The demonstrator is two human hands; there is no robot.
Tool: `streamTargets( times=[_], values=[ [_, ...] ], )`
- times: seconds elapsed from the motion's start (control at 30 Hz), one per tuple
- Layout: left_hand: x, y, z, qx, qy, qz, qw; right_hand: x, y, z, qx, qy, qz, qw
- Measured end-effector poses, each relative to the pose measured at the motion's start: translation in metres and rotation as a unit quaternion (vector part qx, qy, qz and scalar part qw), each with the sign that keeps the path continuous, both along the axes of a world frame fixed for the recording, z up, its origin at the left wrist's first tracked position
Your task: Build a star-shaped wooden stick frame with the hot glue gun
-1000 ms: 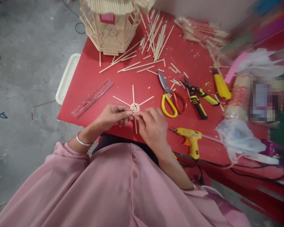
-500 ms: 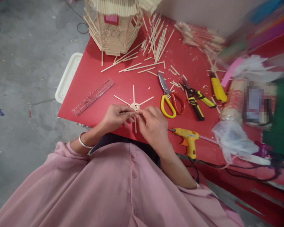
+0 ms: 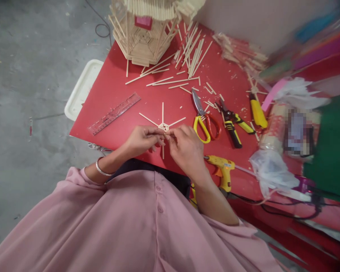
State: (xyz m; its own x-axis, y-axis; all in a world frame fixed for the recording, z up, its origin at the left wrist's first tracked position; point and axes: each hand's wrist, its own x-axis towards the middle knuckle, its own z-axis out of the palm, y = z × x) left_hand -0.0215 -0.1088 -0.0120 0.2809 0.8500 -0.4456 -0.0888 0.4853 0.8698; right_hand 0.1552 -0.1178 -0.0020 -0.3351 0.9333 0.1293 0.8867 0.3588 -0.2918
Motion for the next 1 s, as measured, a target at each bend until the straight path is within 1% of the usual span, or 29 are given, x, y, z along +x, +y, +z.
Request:
streamTargets(
  times=[0.07, 0.13, 0.2, 0.27, 0.33, 0.43, 0.63, 0.73, 0.83, 0.93, 1.0],
  values=[
    [0.0, -0.001, -0.003, 0.002, 0.009, 0.007, 1.0, 0.0, 0.002, 0.002, -0.011, -0.006, -0.001, 1.0],
    [-0.001, -0.002, -0.01, 0.024, 0.03, 0.04, 0.998, 0.0, 0.005, 0.004, -0.019, -0.019, -0.003, 1.0],
    [-0.004, -0.003, -0.019, 0.089, 0.071, 0.095, 0.989, 0.0, 0.009, 0.005, -0.019, -0.043, 0.001, 0.999],
    [-0.009, -0.002, -0.027, 0.18, 0.127, 0.144, 0.965, -0.001, 0.015, 0.005, -0.011, -0.075, 0.019, 0.997],
    [-0.013, 0.0, -0.034, 0.24, 0.17, 0.162, 0.942, -0.001, 0.02, 0.004, 0.003, -0.109, 0.048, 0.993],
    [-0.016, 0.002, -0.04, 0.267, 0.19, 0.162, 0.931, -0.002, 0.025, 0.003, 0.022, -0.146, 0.082, 0.986],
    [-0.016, 0.001, -0.045, 0.303, 0.187, 0.158, 0.921, -0.009, 0.028, 0.01, 0.036, -0.194, 0.105, 0.975],
    [-0.018, -0.002, -0.044, 0.306, 0.196, 0.145, 0.92, -0.013, 0.03, 0.012, 0.024, -0.218, 0.117, 0.969],
    [-0.019, -0.004, -0.043, 0.314, 0.189, 0.148, 0.919, -0.016, 0.033, 0.014, 0.011, -0.235, 0.124, 0.964],
    [-0.019, -0.004, -0.045, 0.328, 0.176, 0.155, 0.915, -0.02, 0.034, 0.018, -0.007, -0.257, 0.121, 0.959],
    [-0.018, -0.005, -0.048, 0.339, 0.179, 0.156, 0.911, -0.023, 0.035, 0.023, -0.032, -0.282, 0.113, 0.952]
  ],
)
